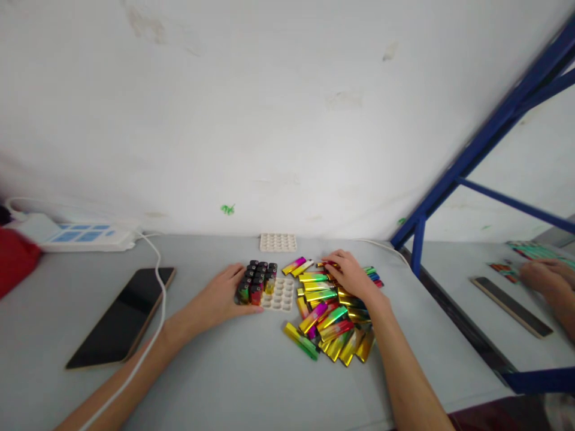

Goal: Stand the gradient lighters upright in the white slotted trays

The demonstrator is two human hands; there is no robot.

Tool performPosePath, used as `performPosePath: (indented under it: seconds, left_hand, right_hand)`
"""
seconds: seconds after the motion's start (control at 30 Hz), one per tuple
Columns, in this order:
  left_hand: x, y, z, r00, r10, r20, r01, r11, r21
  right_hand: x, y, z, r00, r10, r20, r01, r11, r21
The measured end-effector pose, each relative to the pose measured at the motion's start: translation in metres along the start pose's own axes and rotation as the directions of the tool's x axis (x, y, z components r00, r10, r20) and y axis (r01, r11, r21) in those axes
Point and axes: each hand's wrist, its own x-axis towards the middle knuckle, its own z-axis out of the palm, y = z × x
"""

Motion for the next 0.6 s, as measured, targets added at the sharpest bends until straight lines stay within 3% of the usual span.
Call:
performPosePath:
  seconds: [0.13, 0.3, 0.43, 0.6]
  left_hand:
    - [0.001, 0.000, 0.000, 1.000, 0.003, 0.007, -0.003, 0.999, -0.033]
    - [0.001, -0.003, 0.001, 1.000, 0.013, -0.011, -0.013, 0.999, -0.042]
    - [0.001, -0.003, 0.002, 1.000, 0.007, -0.003, -0.007, 0.999, -0.033]
    - [0.001, 0.001, 0.001, 1.000, -0.005, 0.015, 0.005, 0.999, -0.035]
  right_hand:
    - [0.007, -0.012, 0.009, 0.998, -0.033, -0.055, 0.033, 0.999, 0.001]
    - [0.026, -0.037, 0.017, 0.992, -0.063, 0.105, 0.068, 0.997, -0.045]
    - [0.034, -0.041, 0.012, 0.981, -0.068, 0.181, 0.074, 0.997, -0.022]
    - [0.028, -0.039, 0.006, 0.994, -0.055, 0.089, 0.040, 0.986, 0.161]
